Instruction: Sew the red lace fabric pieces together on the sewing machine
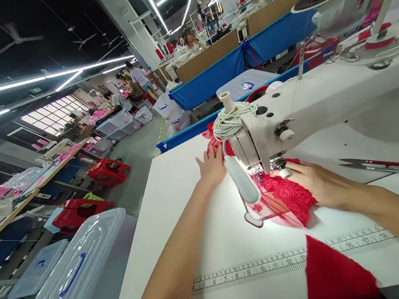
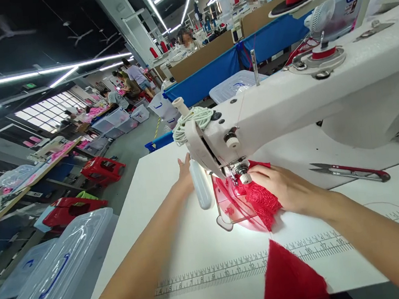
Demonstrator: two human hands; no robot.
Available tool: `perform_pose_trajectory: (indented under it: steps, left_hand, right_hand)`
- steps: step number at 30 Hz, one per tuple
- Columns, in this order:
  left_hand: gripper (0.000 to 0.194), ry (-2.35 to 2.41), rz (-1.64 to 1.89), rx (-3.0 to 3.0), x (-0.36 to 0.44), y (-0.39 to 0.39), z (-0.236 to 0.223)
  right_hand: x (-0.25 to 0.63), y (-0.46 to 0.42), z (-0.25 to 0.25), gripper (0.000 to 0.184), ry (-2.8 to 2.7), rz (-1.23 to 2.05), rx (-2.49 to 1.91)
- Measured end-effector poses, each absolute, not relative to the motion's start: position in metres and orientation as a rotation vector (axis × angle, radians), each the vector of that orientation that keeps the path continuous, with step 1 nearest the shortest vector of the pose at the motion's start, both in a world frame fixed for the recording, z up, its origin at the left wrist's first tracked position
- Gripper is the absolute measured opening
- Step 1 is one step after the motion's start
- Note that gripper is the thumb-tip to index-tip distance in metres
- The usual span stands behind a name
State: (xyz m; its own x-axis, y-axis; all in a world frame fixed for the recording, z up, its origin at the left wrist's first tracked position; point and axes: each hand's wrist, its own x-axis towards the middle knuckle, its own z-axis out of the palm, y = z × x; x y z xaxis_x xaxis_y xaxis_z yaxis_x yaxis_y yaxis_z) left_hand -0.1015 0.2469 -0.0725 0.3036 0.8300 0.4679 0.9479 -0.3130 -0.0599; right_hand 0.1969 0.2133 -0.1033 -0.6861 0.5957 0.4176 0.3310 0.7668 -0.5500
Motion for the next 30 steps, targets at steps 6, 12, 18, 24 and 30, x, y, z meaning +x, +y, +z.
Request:
perform_pose_trajectory:
  steps: [6,12,18,24,30]
  left_hand:
    - [0.034,-1.351,-0.601,-2.454,-0.057,0.166,-0.073]
    - [0.025,-0.91,-0.545,-2.606,-0.019,0.101,-0.079]
    - [0.03,-0.893,-0.427,-2.601,-0.025,0.105,-0.078]
    - [0.034,-0.938,-0.403,-2.52,-0.02,0.109,-0.082]
    - [0.029,-0.846,-0.36,-2.647,-0.026,0.098,-0.075]
  right_hand:
    - [0.2,0.215,-0.105,0.046,-2.424,0.34,-0.631]
    - [0.195,0.207,-0.099,0.031,-2.418,0.306,-0.652]
    - [0.202,0.203,-0.1,0.033,-2.36,0.388,-0.78]
    - [0.197,0.196,-0.096,0.036,-2.398,0.346,-0.695]
    - [0.198,0.196,-0.105,0.066,-2.373,0.238,-0.743]
